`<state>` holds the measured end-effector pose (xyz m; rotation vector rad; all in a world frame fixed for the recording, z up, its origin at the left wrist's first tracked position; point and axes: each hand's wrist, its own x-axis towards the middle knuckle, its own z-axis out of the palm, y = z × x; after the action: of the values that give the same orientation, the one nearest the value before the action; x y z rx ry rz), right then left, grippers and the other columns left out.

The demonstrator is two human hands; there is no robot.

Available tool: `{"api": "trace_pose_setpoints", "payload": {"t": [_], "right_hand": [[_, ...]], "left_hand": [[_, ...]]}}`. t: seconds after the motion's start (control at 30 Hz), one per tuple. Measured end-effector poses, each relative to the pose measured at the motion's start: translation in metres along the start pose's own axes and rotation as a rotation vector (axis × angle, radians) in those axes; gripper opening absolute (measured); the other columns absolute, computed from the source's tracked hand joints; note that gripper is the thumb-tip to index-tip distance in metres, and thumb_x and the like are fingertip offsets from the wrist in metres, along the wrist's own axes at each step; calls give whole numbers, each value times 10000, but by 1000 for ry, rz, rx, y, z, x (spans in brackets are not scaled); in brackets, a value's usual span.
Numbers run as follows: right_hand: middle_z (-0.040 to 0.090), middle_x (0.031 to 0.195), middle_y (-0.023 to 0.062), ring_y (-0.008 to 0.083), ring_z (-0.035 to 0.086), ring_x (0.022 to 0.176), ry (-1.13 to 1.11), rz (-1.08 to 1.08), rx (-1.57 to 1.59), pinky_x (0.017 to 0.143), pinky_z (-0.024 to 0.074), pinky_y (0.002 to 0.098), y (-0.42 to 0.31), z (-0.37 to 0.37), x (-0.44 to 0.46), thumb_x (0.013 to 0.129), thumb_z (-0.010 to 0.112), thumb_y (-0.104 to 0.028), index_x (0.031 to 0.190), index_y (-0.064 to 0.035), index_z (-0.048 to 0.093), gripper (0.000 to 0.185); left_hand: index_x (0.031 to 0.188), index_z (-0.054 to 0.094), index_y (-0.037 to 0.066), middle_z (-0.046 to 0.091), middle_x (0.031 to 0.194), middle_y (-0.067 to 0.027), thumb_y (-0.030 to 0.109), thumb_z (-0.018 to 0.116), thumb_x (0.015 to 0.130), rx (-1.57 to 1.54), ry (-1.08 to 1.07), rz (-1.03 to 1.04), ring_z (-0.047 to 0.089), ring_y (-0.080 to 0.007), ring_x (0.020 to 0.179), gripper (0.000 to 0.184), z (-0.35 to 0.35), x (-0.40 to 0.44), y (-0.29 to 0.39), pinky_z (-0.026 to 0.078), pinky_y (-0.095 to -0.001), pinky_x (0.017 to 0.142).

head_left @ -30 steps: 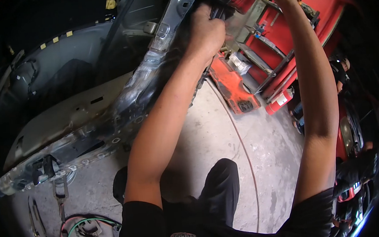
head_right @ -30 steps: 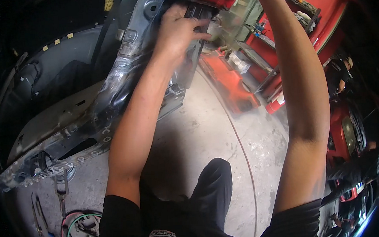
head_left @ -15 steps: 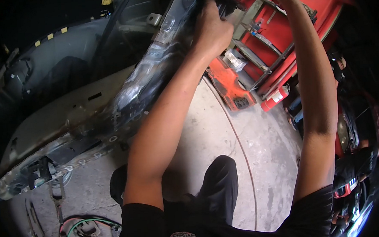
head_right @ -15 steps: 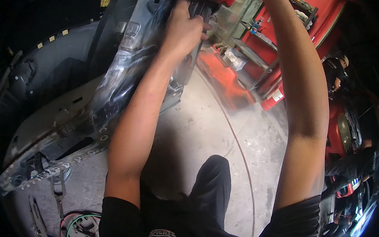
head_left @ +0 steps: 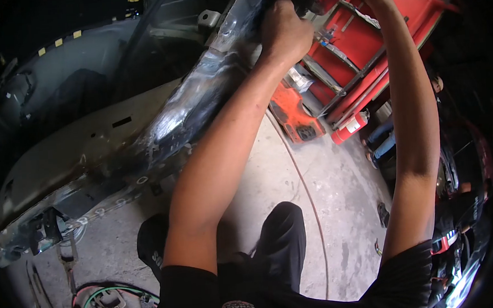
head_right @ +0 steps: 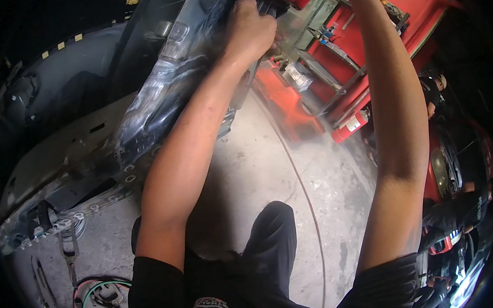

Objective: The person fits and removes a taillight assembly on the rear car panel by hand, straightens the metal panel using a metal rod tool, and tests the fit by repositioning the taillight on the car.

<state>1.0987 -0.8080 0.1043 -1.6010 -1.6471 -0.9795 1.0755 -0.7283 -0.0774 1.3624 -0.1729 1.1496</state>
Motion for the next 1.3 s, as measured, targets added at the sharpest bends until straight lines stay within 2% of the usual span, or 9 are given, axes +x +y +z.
{"api": "trace_pose_setpoints", "payload": {"t": [0.23, 0.53, 0.67, 0.73, 0.93, 1.03, 1.07, 1.17, 1.3], "right_hand": [[421, 1381, 101, 229, 368, 1258, 17, 1, -18, 1056, 264, 359, 0, -1, 0, 871, 430, -259, 1379, -108, 412, 530], [427, 1376, 97, 227, 378, 1247, 16, -10, -41, 1050, 271, 363, -4, 2, 1, 871, 437, -269, 1380, -112, 415, 533], [424, 1377, 93, 224, 376, 1247, 16, -49, -87, 1050, 269, 367, -7, 0, 0, 872, 436, -275, 1381, -115, 414, 534], [403, 1394, 98, 232, 378, 1244, 5, 80, 56, 1051, 268, 365, -12, 6, 1, 874, 430, -272, 1389, -114, 398, 540], [385, 1404, 123, 247, 350, 1280, -25, 23, 10, 1071, 253, 362, -11, -2, 1, 885, 426, -252, 1395, -84, 370, 541], [375, 1409, 135, 255, 336, 1298, -50, -4, 2, 1081, 245, 360, -9, -8, 3, 890, 424, -243, 1399, -70, 356, 542], [372, 1411, 139, 257, 332, 1304, -58, -15, -2, 1085, 242, 359, -7, -9, 4, 892, 423, -239, 1400, -65, 352, 542], [366, 1413, 155, 261, 310, 1328, -81, -37, 40, 1097, 230, 357, -5, -10, 5, 897, 419, -231, 1399, -48, 343, 539], [362, 1414, 163, 262, 322, 1319, -79, -54, -67, 1098, 227, 349, -5, -12, 4, 897, 409, -213, 1390, -47, 349, 524]], "left_hand": [[970, 575, 7, 611, 984, -245, 19, 543, 694, 74, 112, 165, 580, -408, 948, 277, 1, -8, 1, 462, -449, 845], [1027, 526, 23, 612, 1014, -219, 15, 553, 711, 54, 66, 190, 568, -413, 978, 317, -3, -10, 4, 446, -457, 869], [1019, 523, 4, 611, 1028, -222, 14, 558, 711, 66, 108, 157, 571, -415, 975, 311, -3, -17, 9, 447, -458, 868], [1020, 521, -9, 609, 1026, -230, 16, 557, 711, 100, 120, 130, 573, -418, 969, 313, -2, -17, 9, 448, -458, 866], [1054, 504, -39, 583, 1048, -270, -7, 498, 693, 82, -8, 57, 541, -428, 1025, 363, -8, -12, 8, 416, -449, 908], [1123, 470, -56, 560, 1050, -261, -33, 438, 710, -16, -40, 107, 549, -369, 937, 415, -2, -7, -8, 429, -404, 811], [1141, 454, -58, 569, 1002, -233, -45, 410, 732, -4, -28, 149, 598, -301, 794, 411, 0, -5, -12, 479, -368, 672], [1171, 427, -64, 574, 973, -200, -70, 375, 754, -37, -31, 145, 638, -222, 611, 420, 3, -6, -15, 526, -314, 494], [1154, 433, -98, 590, 928, -196, -72, 380, 738, -34, -47, 219, 624, -213, 559, 419, -3, -6, -19, 505, -298, 444]]}}
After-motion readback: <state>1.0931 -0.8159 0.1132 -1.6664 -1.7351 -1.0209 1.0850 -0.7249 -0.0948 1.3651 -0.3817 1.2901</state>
